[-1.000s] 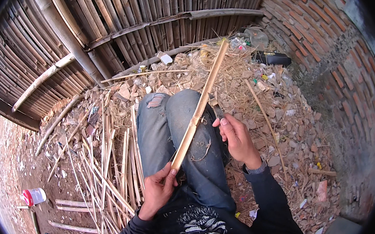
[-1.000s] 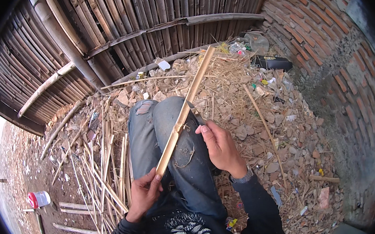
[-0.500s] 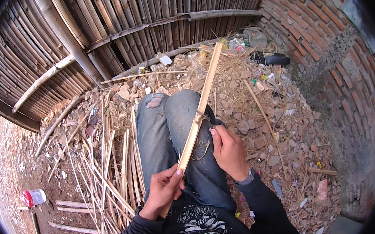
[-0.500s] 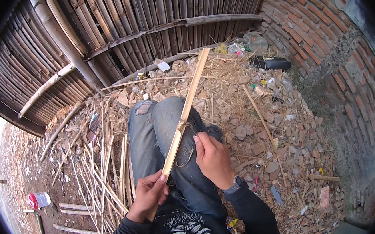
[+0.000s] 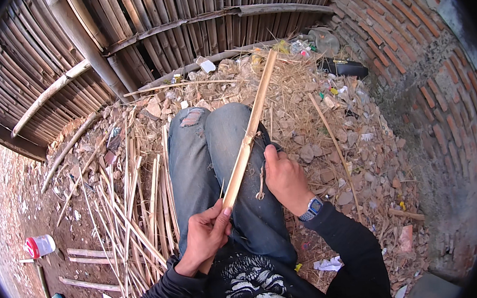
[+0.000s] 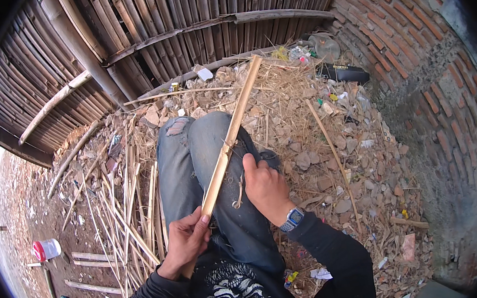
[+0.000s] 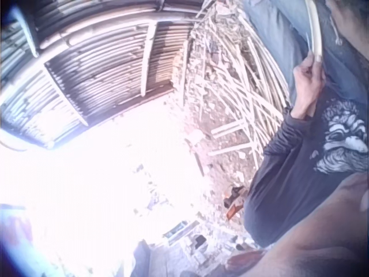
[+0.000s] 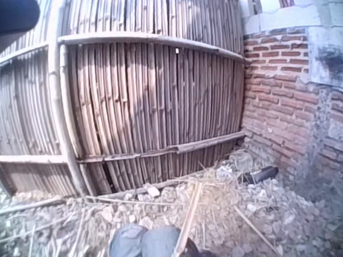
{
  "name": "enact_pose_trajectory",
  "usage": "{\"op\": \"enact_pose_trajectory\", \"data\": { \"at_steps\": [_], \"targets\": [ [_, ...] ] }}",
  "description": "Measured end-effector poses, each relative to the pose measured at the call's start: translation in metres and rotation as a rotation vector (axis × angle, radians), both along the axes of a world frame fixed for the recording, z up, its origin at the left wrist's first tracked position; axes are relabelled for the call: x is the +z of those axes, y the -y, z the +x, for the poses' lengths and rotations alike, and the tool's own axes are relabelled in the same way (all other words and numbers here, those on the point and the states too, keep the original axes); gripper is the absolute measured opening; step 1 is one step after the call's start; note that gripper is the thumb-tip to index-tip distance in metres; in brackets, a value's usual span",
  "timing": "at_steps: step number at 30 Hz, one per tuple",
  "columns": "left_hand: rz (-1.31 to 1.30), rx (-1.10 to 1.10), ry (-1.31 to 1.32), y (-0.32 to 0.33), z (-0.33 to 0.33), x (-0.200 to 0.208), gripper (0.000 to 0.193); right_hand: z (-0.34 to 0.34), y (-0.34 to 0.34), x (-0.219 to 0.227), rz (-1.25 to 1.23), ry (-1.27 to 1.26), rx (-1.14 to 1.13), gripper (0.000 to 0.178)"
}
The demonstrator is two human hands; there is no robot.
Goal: The person uses a small knife to shave and smooth the edges of a thin bamboo strip while sitting on a stool.
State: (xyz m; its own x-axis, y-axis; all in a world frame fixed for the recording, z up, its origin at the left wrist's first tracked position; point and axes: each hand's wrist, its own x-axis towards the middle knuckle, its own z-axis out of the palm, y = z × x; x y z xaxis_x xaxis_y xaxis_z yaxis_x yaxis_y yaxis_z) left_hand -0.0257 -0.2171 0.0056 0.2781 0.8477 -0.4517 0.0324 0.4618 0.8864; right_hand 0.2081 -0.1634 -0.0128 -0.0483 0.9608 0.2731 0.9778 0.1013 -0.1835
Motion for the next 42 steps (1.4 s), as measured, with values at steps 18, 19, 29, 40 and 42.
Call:
{"op": "enact_pose_trajectory", "data": {
  "at_steps": [18, 19, 29, 40, 42],
  "targets": [
    [0.064, 0.004, -0.005, 0.002, 0.001, -0.01, 0.036, 0.032, -0.045, 0.028, 0.079, -0.824, 0.202, 0.038],
    [0.09, 0.005, -0.043, 0.003, 0.0, -0.011, 0.036, 0.031, -0.048, 0.034, 0.027, -0.838, 0.179, 0.036],
    [0.432, 0.025, -0.287, 0.015, 0.001, -0.036, 0.034, 0.027, -0.051, 0.051, -0.169, -0.703, 0.258, 0.027],
    [0.108, 0.042, -0.085, 0.01, 0.0, -0.02, 0.036, 0.051, -0.043, 0.053, -0.034, -0.948, 0.123, 0.015],
    [0.092, 0.042, -0.082, 0.01, 0.0, -0.017, 0.036, 0.057, -0.045, 0.038, -0.047, -0.939, 0.091, 0.025]
  ]
}}
